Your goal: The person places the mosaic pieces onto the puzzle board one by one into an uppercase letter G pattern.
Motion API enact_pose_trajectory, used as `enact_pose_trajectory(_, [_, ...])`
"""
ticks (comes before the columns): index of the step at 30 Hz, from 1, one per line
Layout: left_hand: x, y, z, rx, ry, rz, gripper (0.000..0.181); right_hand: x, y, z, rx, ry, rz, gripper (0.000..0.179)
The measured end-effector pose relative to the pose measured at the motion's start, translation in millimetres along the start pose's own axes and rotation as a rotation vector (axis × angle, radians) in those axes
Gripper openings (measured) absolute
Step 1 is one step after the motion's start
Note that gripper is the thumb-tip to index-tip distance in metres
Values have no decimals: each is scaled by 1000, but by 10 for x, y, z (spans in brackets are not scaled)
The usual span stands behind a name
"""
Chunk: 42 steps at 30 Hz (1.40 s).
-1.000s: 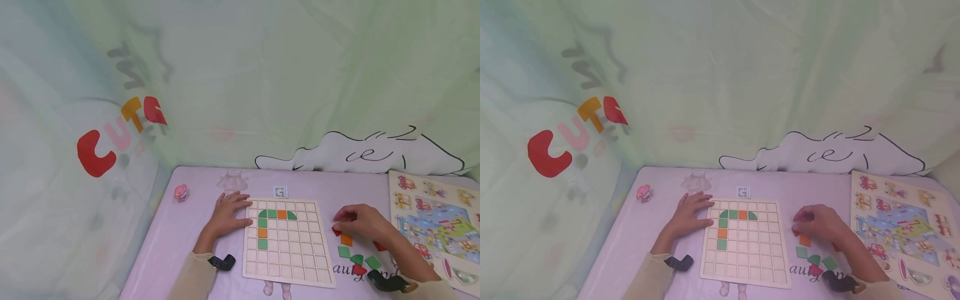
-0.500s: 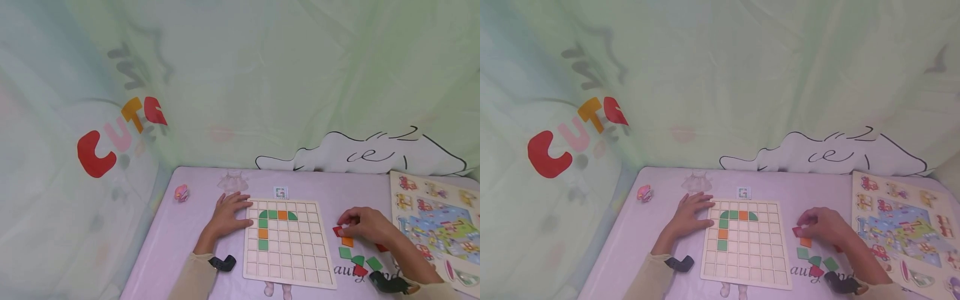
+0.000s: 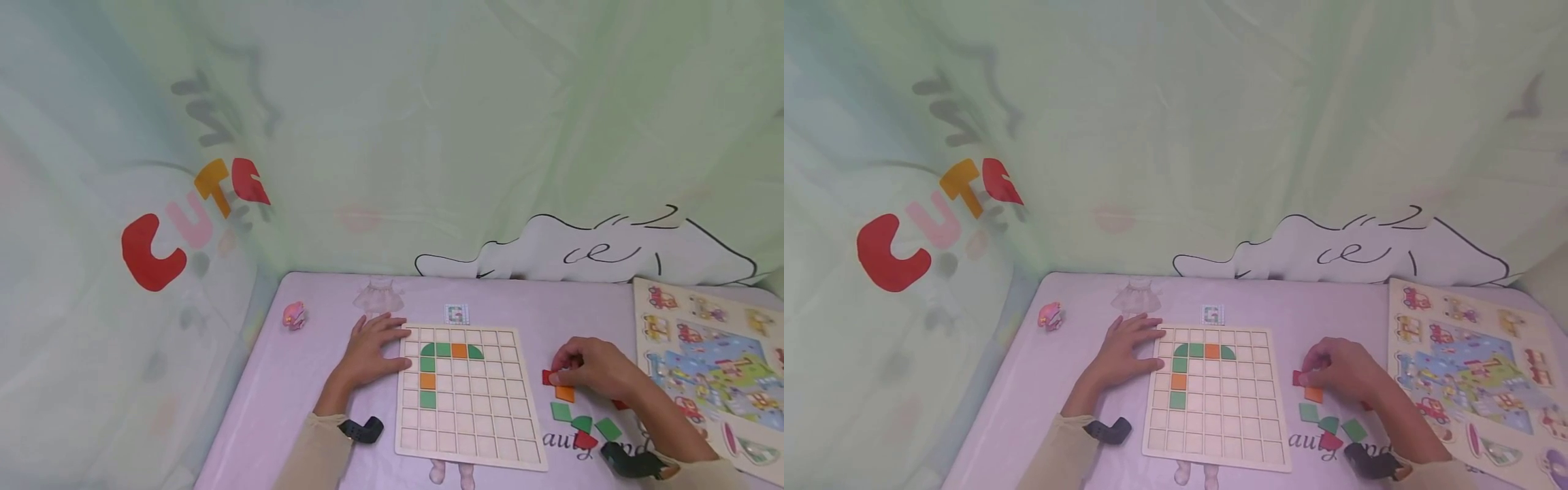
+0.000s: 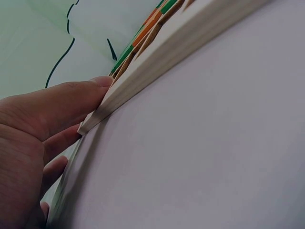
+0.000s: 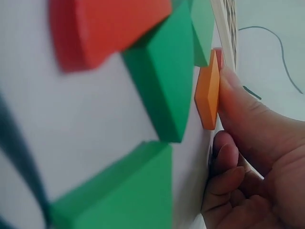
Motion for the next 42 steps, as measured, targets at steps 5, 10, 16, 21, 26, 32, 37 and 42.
enact_pose_trajectory(5, [4, -10, 5, 4, 0, 1, 56, -1, 6, -9, 11, -3, -10, 25])
enact_pose_trajectory(10, [5, -16, 2, 5, -5, -1, 56, 14, 18, -14, -26, -13, -28, 22])
enact_pose_trajectory(16, [5, -8, -12, -2, -11, -7, 57, 19, 45, -21, -56, -12, -55, 25])
enact_pose_trajectory(21, [7, -8, -12, 5, -8, -6, 57, 16, 42, -36, -64, -17, -71, 23])
enact_pose_trajectory(26, [3, -2, -11, 1, -5, -4, 57, 20, 35, -31, -98, 6, -104, 23])
enact_pose_trajectory(32, [1, -12, 9, -1, -3, -2, 57, 25, 28, -31, -153, 12, -146, 25])
enact_pose_trajectory(37, [5, -28, 29, -3, -5, -7, 58, 13, 14, -92, -208, -23, -159, 27])
enact_pose_trajectory(42, [1, -22, 28, -4, -9, -12, 58, 0, 49, -215, -226, -24, -139, 24])
Point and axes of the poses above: each hand's wrist, its own x-axis away from the middle knuckle, its own y-axis out of the palm, z = x × y, the point moved 4 cm from there along -x, towards the middle knuckle, and after that the axes turned 2 degrees about z, right-handed, at the moved point
